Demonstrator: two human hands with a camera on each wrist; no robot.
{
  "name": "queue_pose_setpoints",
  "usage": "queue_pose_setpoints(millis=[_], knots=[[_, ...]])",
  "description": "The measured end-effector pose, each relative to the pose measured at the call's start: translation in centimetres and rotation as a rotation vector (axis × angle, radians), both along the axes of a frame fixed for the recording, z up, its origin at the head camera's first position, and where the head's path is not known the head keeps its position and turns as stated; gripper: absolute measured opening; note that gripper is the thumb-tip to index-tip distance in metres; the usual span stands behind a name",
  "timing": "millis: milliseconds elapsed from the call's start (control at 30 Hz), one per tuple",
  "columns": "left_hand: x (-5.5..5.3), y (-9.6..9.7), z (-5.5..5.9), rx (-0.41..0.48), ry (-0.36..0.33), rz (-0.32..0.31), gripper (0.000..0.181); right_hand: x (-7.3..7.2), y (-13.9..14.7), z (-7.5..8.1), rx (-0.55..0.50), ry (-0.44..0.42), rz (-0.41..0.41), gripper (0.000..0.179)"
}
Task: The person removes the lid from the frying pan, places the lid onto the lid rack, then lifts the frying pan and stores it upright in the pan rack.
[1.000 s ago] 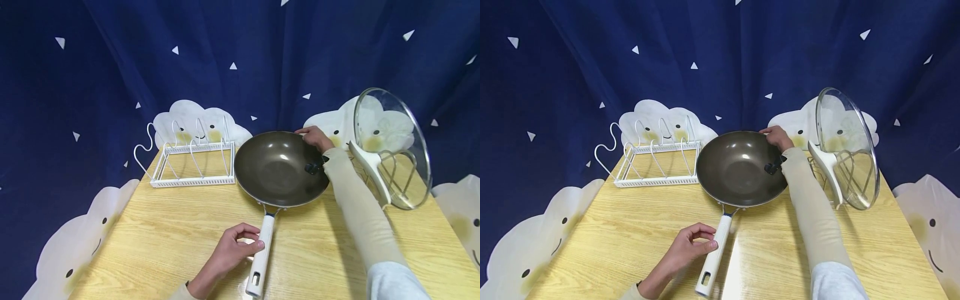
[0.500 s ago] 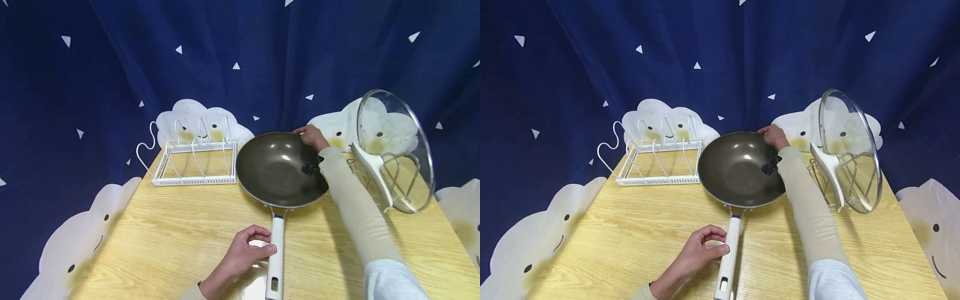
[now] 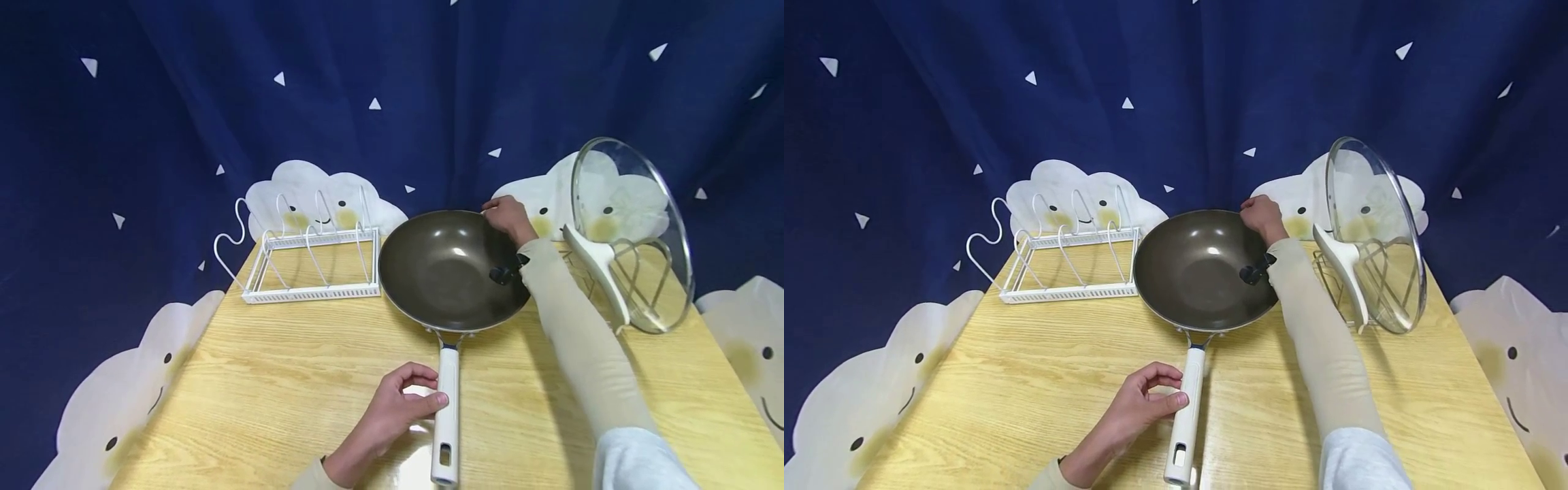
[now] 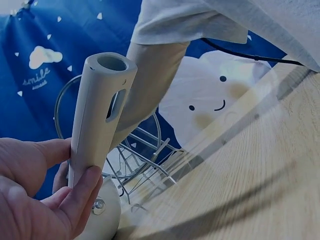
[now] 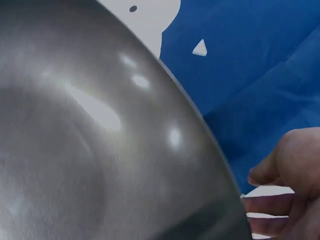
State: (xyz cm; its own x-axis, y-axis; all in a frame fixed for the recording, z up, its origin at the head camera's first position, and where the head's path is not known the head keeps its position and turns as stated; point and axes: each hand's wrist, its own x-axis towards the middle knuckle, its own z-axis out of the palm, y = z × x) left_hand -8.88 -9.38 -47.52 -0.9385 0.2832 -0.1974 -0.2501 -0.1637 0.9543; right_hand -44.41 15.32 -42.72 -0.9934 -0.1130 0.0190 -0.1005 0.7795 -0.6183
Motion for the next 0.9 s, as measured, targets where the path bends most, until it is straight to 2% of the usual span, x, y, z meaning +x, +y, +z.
queue_pose_setpoints(millis=[200, 300, 467, 700, 900], knots=[[0.2, 0.1, 0.2, 0.012, -0.029, 0.010, 0.040, 1.8, -0.9, 1.3, -0.002, 0.076, -0.070, 0.042], [0.4, 0.1, 0.4, 0.007, -0.044, 0.002, 0.045, 3.1, -1.4, 1.8, -0.019, 0.115, -0.085, 0.041], [0.8, 0.3, 0.5, -0.011, -0.067, -0.021, 0.049, 6.0, -1.9, 2.8, -0.060, 0.150, -0.040, 0.041], [2.0, 0.7, 0.8, 0.006, -0.073, -0.087, 0.049, 11.6, -1.5, 4.4, -0.119, 0.164, 0.059, 0.043], [3.0, 0.5, 1.2, -0.017, -0.068, -0.162, 0.049, 17.1, -1.5, 5.2, -0.098, 0.182, 0.132, 0.049]])
